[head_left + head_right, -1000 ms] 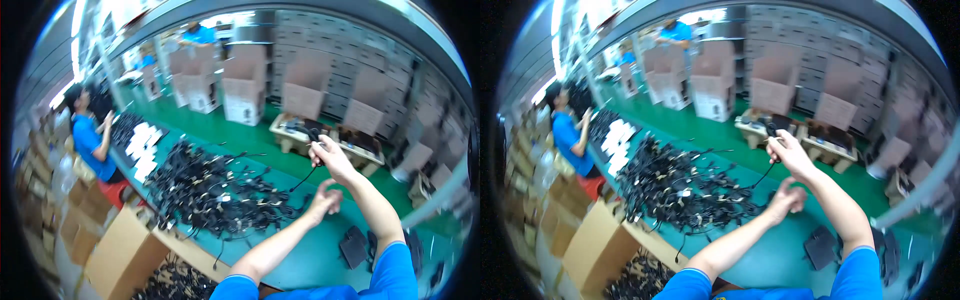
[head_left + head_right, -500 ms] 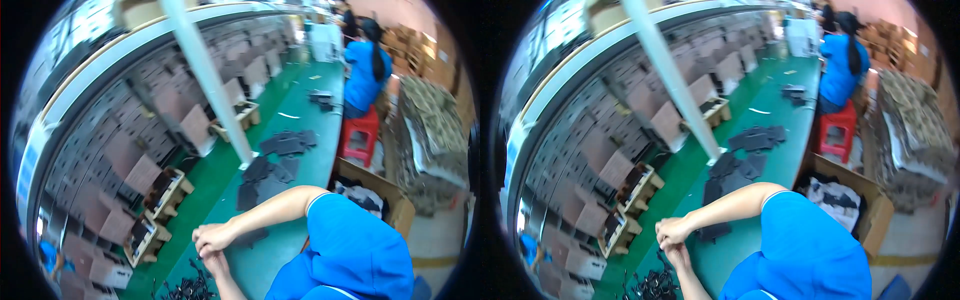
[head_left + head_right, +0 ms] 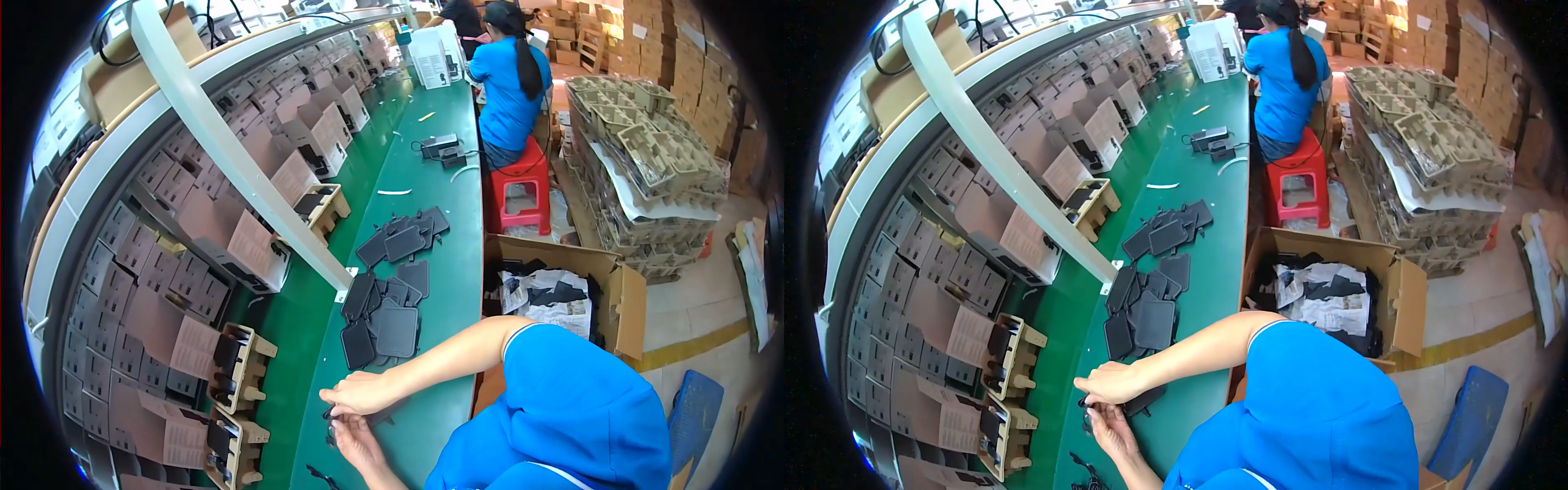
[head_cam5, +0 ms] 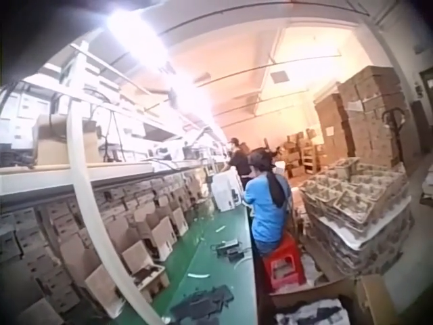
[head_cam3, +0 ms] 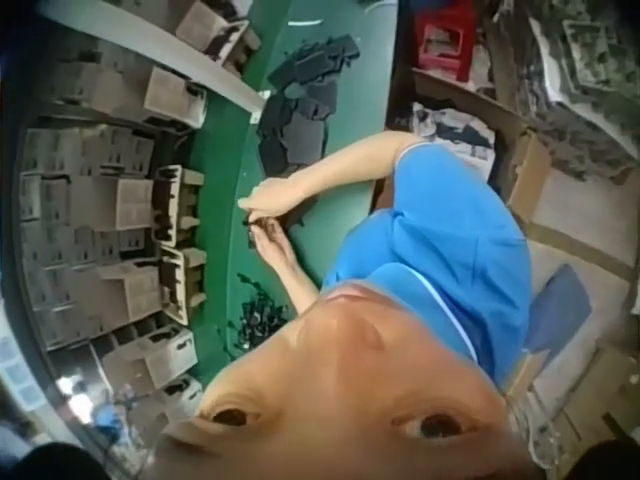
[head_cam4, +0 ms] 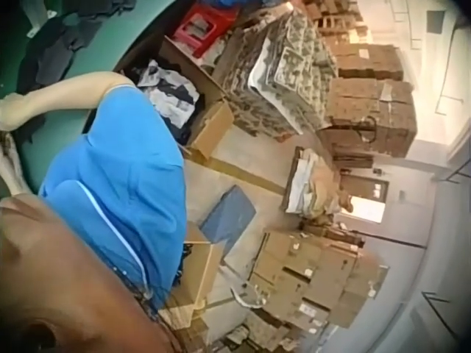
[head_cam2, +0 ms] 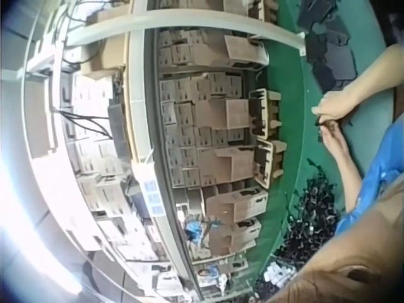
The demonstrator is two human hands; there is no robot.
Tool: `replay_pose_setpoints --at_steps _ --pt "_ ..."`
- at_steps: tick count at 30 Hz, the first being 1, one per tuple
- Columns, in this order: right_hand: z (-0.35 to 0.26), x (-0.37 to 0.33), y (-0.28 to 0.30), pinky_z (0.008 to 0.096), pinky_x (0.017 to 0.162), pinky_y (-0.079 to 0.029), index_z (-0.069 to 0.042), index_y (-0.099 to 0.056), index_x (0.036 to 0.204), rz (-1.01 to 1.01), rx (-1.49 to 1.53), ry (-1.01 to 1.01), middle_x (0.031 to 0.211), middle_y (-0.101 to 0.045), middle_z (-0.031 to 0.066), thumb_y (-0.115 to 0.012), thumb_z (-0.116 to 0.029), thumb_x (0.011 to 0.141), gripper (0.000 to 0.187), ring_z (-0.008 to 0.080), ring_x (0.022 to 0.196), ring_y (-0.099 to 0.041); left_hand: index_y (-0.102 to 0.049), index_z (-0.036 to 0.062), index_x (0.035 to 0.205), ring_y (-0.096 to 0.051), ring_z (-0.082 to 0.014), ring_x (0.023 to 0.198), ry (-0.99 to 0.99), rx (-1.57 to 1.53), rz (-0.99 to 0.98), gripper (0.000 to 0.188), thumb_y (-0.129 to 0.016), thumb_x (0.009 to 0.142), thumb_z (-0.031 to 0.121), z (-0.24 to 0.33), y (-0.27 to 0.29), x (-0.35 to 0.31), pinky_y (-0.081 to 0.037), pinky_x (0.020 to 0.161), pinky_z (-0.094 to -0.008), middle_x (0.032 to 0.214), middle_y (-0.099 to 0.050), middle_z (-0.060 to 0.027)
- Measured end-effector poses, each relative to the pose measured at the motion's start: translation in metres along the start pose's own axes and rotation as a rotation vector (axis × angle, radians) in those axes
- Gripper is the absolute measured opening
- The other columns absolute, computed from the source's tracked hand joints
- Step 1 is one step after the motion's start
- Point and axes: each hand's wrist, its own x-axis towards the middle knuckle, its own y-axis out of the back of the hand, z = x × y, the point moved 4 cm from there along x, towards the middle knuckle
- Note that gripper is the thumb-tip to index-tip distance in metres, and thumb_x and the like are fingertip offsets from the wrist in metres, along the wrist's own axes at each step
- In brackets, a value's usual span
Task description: The person packages electronic devices, manuals, and cables into retail boxes by hand, first placing a cardboard insert into each box, then adding the components and manuals.
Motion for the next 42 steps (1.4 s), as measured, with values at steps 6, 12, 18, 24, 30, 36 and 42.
replay_pose_setpoints --at_steps 6,12,18,24,30,36,42 --pt "0.01 0.019 -0.013 0.0375 0.056 -0.046 -0.004 -0.05 0.099 -0.172 0.154 0.235 0.077 -0.061 0.0114 -0.049 -0.022 0.087 0.021 0.0294 0.063 -0.058 -0.051 -0.0028 0.105 -0.053 -0.0141 0.079 -0.185 0.103 0.096 0.02 -0.051 0.088 0.009 0.018 0.042 0.006 -0.043 0.067 -0.0186 0.091 -0.056 -0.0125" --pt "0.013 0.036 0.007 0.0336 0.054 -0.044 -0.005 -0.053 0.094 -0.31 0.32 0.276 0.062 -0.059 0.0047 -0.048 -0.02 0.088 0.017 0.0215 0.057 -0.057 -0.038 0.0021 0.122 -0.057 -0.0195 0.079 -0.024 0.792 0.448 0.042 -0.054 0.085 0.011 0.049 0.028 -0.016 -0.047 0.072 -0.0266 0.099 -0.056 -0.0133" --pt "0.035 0.042 0.038 0.026 0.041 -0.044 -0.006 -0.055 0.09 -0.317 0.545 0.151 0.058 -0.058 0.0029 -0.048 -0.018 0.087 0.014 0.0146 0.041 -0.052 -0.041 0.0037 0.119 -0.056 -0.0199 0.081 -0.268 0.647 0.38 0.037 -0.054 0.086 0.015 0.122 0.141 -0.032 -0.047 0.072 -0.0283 0.102 -0.054 -0.0149" --pt "0.059 0.038 0.076 0.0244 0.046 -0.044 -0.006 -0.048 0.098 -0.231 0.497 0.062 0.067 -0.059 0.0038 -0.055 -0.019 0.086 0.019 0.012 0.052 -0.055 -0.045 0.0028 0.118 -0.055 -0.0141 0.084 -0.571 1.296 0.645 0.035 -0.052 0.088 0.02 0.22 0.011 -0.024 -0.045 0.07 -0.0222 0.102 -0.055 -0.0107" --pt "0.054 0.042 0.091 0.0223 0.049 -0.04 -0.004 -0.042 0.1 -0.181 0.625 -0.104 0.069 -0.055 0.0062 -0.048 -0.012 0.089 0.014 0.0111 0.053 -0.048 -0.044 -0.0018 0.115 -0.053 -0.0225 0.094 -0.852 1.463 1.001 0.039 -0.055 0.085 0.021 0.321 0.118 -0.018 -0.043 0.084 -0.0312 0.107 -0.051 -0.0172" --pt "0.048 0.044 0.089 0.0219 0.058 -0.042 -0.002 -0.043 0.102 -0.2 0.593 -0.043 0.076 -0.054 0.0068 -0.047 -0.009 0.089 0.015 0.0103 0.06 -0.048 -0.042 -0.0046 0.119 -0.052 -0.0252 0.097 -0.546 1.377 1.125 0.051 -0.052 0.086 0.033 0.324 0.176 0.024 -0.042 0.085 -0.0326 0.111 -0.051 -0.0198" --pt "0.008 0.066 0.086 0.0215 0.06 -0.042 -0.001 -0.048 0.104 -0.249 0.53 -0.021 0.08 -0.055 0.0071 -0.049 -0.008 0.088 0.017 0.0106 0.065 -0.05 -0.045 -0.0041 0.118 -0.053 -0.0234 0.092 -0.271 0.968 0.9 0.047 -0.042 0.091 0.034 0.261 0.168 0.075 -0.044 0.079 -0.0319 0.109 -0.053 -0.0158"
